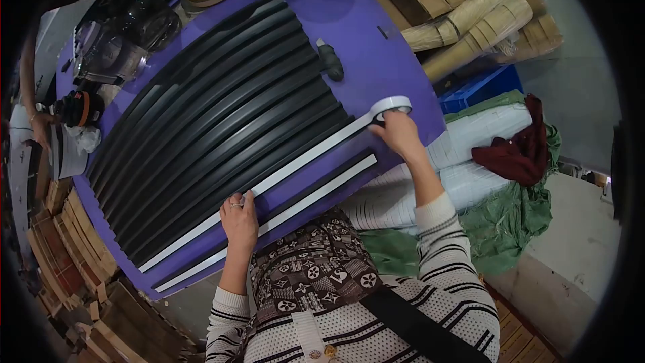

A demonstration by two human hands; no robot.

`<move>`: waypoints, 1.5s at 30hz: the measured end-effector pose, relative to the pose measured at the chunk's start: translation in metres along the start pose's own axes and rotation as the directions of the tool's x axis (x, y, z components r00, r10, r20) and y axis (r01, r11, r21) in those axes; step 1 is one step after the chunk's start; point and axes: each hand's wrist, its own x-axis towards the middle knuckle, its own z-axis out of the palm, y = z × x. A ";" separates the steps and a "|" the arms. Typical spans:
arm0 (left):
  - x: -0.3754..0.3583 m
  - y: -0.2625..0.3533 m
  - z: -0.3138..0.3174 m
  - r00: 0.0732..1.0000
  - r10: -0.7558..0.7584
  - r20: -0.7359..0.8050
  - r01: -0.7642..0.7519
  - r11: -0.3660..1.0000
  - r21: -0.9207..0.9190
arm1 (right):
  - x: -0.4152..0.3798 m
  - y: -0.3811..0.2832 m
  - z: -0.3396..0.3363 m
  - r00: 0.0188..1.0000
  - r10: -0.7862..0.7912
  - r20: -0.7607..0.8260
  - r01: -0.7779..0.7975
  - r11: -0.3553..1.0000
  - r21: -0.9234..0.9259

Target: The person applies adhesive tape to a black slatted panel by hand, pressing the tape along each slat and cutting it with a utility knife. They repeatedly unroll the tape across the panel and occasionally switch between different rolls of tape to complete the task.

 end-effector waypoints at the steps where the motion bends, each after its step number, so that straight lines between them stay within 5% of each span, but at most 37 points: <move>1: 0.008 0.001 0.001 0.997 0.011 -0.081 -0.011 1.000 -0.004 | -0.005 -0.016 -0.025 0.998 0.016 0.058 -0.016 1.000 0.003; 2: 0.020 0.009 -0.001 0.992 0.033 -0.123 -0.042 0.997 -0.070 | -0.007 -0.032 -0.046 0.992 0.031 0.120 -0.032 0.999 0.004; 5: 0.062 0.040 0.008 0.937 0.213 -0.278 -0.273 0.941 -0.198 | 0.049 -0.077 -0.032 0.898 -0.062 -0.436 0.182 0.954 0.237; 6: 0.074 0.051 0.013 0.912 0.275 -0.304 -0.346 0.915 -0.208 | 0.078 -0.084 -0.014 0.782 -0.120 -0.611 0.232 0.967 0.107; 9: 0.093 0.068 0.035 0.879 0.408 -0.248 -0.466 0.846 -0.259 | 0.142 -0.072 0.038 0.925 0.063 -0.375 -0.035 0.996 0.082; 12: 0.096 0.074 0.033 0.877 0.433 -0.210 -0.467 0.870 -0.160 | 0.156 -0.073 0.041 0.940 0.021 -0.341 0.070 0.965 0.252; 14: 0.099 0.067 0.038 0.870 0.434 -0.235 -0.474 0.867 -0.154 | 0.145 -0.059 0.036 0.811 0.021 -0.584 0.212 0.920 0.328; 17: 0.097 0.072 0.049 0.855 0.434 -0.284 -0.490 0.855 -0.168 | 0.065 -0.068 -0.002 0.852 0.214 -0.479 0.280 0.587 0.760; 19: 0.097 0.074 0.045 0.852 0.448 -0.270 -0.490 0.864 -0.113 | 0.007 -0.052 -0.003 0.849 0.180 -0.497 0.250 0.692 0.678; 20: 0.096 0.075 0.049 0.837 0.436 -0.331 -0.488 0.868 -0.091 | -0.018 -0.047 0.000 0.879 0.218 -0.424 0.096 0.790 0.605; 22: 0.096 0.075 0.051 0.838 0.461 -0.293 -0.490 0.871 -0.031 | -0.042 -0.024 0.025 0.870 -0.057 -0.490 0.202 0.948 0.248; 23: 0.097 0.075 0.050 0.822 0.479 -0.309 -0.503 0.864 0.001 | -0.053 -0.018 0.031 0.958 0.049 -0.284 -0.006 0.989 0.151; 27: 0.096 0.077 0.050 0.815 0.488 -0.312 -0.510 0.860 0.014 | -0.050 -0.022 0.031 0.950 -0.014 -0.312 0.041 0.996 0.080; 39: 0.097 0.078 0.053 0.829 0.423 -0.365 -0.494 0.861 -0.125 | -0.035 -0.011 0.028 0.996 -0.075 0.045 0.082 0.974 -0.211; 40: 0.096 0.075 0.049 0.878 0.458 -0.135 -0.475 0.868 -0.146 | -0.032 -0.012 0.018 0.986 0.003 0.169 0.042 0.963 -0.265; 41: 0.096 0.072 0.048 0.856 0.484 -0.183 -0.510 0.850 -0.133 | -0.029 -0.018 0.006 0.991 -0.036 0.125 0.061 0.978 -0.202; 44: 0.093 0.075 0.043 0.842 0.452 -0.295 -0.504 0.854 -0.128 | 0.016 -0.057 -0.013 0.857 -0.206 -0.472 0.264 0.963 0.059; 45: 0.093 0.074 0.046 0.837 0.449 -0.311 -0.506 0.852 -0.134 | 0.042 -0.070 -0.018 0.893 -0.147 -0.426 0.202 0.976 0.087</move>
